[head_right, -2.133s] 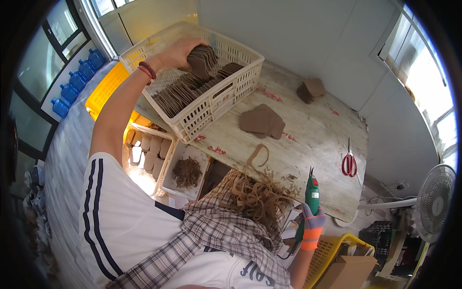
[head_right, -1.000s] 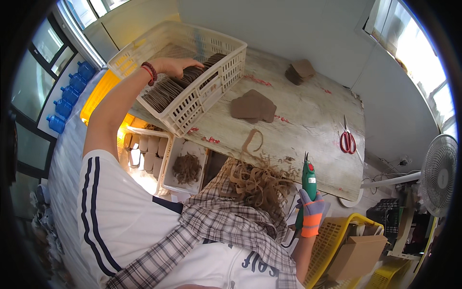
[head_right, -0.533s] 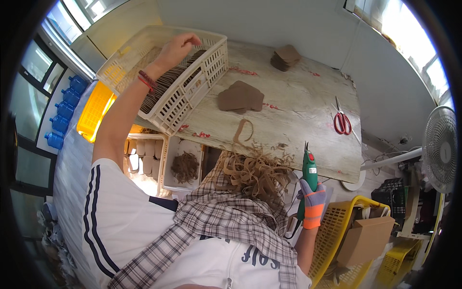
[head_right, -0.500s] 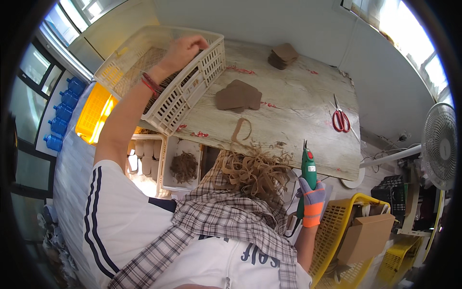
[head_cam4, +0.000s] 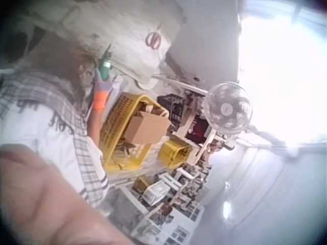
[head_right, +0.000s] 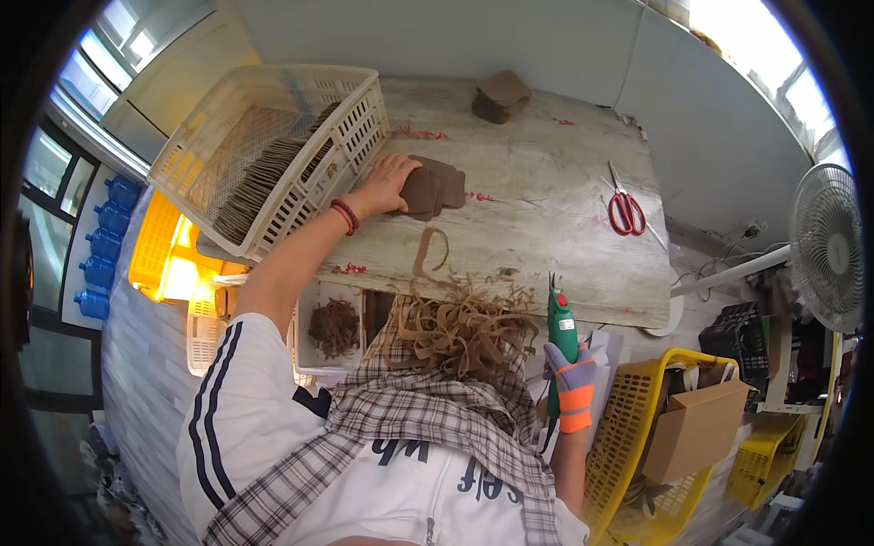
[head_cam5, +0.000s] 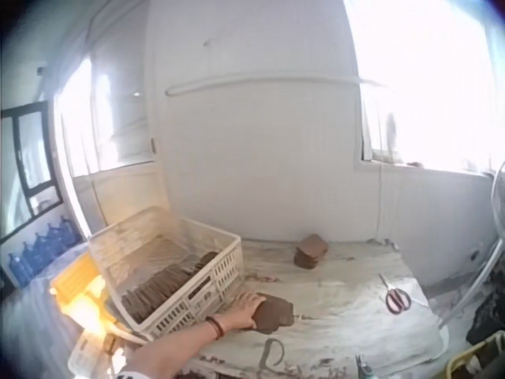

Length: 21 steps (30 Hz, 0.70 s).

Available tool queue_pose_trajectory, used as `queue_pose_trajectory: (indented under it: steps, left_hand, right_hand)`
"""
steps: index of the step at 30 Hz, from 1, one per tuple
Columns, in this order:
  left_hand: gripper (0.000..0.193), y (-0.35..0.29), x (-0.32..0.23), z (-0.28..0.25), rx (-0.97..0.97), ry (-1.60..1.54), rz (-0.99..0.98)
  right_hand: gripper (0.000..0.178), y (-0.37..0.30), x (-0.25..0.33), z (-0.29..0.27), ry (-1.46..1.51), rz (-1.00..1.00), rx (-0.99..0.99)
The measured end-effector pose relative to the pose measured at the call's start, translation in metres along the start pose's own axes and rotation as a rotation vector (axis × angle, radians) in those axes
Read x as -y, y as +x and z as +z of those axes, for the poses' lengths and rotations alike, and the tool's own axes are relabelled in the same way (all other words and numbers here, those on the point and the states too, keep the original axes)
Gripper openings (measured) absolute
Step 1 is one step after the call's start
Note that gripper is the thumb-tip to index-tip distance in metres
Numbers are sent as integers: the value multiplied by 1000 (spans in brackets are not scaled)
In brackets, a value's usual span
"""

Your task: The person uses a rotary tool to trim the edges of small brown cardboard pieces. They handle each piece individually, rotating it to smooth the perimeter, then place the finished pieces into a white plastic basket.

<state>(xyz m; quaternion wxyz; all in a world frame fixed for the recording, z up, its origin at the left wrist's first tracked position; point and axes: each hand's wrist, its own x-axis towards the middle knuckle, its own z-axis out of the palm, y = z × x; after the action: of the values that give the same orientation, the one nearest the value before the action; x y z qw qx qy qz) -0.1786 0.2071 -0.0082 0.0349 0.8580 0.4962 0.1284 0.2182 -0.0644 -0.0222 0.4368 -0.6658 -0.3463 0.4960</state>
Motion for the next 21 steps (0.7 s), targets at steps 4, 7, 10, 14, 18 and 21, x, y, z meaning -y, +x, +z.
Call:
queue_pose_trajectory:
  steps: [4, 7, 10, 14, 18, 21]
  left_hand:
    - [61, 5, -1, -17, 204, -288, -112]
    - [51, 27, 4, -44, 322, -294, -29]
    - [51, 60, 6, -49, 443, -74, 37]
    - [64, 82, 2, -20, 573, -72, 8]
    - [72, 72, -7, -11, 453, -233, -92]
    - [71, 57, -1, -3, 385, -294, -144]
  right_hand:
    - [27, -1, 5, 3, -46, 18, -17]
    - [26, -1, 8, 3, -25, 13, -23]
    - [25, -1, 14, 3, -17, 4, -12]
    - [25, -6, 18, 4, 3, -9, -20]
    - [26, -6, 13, 2, -20, 4, -31]
    - [28, -3, 12, 4, -46, 24, -10]
